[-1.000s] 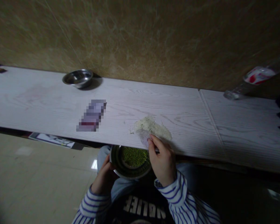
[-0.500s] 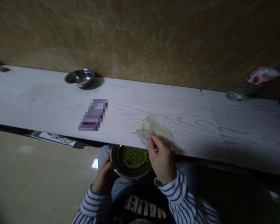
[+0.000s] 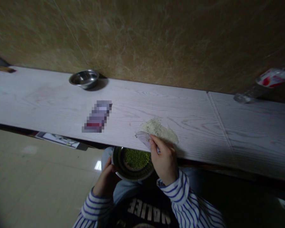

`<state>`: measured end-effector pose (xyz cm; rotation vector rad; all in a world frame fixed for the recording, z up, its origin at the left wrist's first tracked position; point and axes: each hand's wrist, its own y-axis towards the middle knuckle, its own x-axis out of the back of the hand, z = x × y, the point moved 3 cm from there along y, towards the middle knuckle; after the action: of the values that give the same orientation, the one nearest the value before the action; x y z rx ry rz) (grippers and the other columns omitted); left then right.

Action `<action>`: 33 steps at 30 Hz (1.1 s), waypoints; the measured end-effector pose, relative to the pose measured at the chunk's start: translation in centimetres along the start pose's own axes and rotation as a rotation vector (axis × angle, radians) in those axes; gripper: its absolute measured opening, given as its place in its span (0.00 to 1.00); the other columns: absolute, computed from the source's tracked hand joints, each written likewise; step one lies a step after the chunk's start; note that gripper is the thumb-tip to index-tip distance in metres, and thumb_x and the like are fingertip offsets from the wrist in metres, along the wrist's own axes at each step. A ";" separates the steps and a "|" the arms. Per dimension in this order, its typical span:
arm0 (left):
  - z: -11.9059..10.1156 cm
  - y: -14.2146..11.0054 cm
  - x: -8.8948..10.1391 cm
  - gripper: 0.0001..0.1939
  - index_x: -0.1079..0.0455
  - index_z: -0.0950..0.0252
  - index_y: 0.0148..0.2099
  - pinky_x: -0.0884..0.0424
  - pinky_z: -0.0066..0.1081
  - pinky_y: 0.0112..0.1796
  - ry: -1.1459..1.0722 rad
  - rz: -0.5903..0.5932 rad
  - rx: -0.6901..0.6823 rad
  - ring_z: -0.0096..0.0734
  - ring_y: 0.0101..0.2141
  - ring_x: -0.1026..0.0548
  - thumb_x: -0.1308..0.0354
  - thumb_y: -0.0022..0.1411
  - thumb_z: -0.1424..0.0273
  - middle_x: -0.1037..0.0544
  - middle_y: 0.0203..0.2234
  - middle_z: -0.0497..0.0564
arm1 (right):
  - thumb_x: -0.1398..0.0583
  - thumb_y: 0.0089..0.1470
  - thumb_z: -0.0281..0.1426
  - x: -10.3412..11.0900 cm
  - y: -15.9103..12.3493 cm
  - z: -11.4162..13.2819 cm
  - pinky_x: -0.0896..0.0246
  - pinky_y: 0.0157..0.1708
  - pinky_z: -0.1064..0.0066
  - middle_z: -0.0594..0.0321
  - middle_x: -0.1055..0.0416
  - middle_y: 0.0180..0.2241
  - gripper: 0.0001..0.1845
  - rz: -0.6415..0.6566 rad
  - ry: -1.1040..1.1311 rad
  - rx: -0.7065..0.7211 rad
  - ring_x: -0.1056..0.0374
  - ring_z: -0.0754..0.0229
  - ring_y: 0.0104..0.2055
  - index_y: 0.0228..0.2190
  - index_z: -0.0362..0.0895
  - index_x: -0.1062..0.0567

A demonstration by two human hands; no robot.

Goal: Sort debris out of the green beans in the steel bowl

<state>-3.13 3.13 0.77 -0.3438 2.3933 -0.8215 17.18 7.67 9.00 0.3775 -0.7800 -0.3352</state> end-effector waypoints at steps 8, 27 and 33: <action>-0.1 0.1 0.2 0.31 0.33 0.56 0.53 0.33 0.30 0.28 0.006 -0.008 0.008 0.32 0.28 0.31 0.40 0.43 0.74 0.26 0.29 0.47 | 0.41 0.59 0.31 0.1 0.1 0.1 0.26 0.42 0.63 0.57 0.18 0.37 0.11 0.024 -0.010 0.000 0.21 0.54 0.38 0.39 0.45 0.19; -0.4 -0.1 0.1 0.35 0.35 0.58 0.57 0.32 0.30 0.26 -0.005 -0.022 0.007 0.35 0.30 0.29 0.41 0.43 0.74 0.23 0.33 0.49 | 0.42 0.60 0.33 -0.4 0.3 -0.1 0.26 0.44 0.62 0.56 0.19 0.39 0.12 0.071 0.041 0.024 0.22 0.54 0.41 0.40 0.45 0.20; -0.4 -0.1 0.1 0.33 0.33 0.57 0.54 0.34 0.30 0.24 0.008 -0.026 0.011 0.33 0.26 0.31 0.41 0.42 0.74 0.27 0.28 0.46 | 0.43 0.61 0.33 -0.6 0.7 0.4 0.26 0.43 0.62 0.57 0.18 0.39 0.12 0.111 0.048 0.043 0.22 0.54 0.41 0.40 0.46 0.19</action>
<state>-3.44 3.21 1.10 -0.3693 2.3957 -0.8486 16.62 8.49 9.22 0.3793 -0.7585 -0.2049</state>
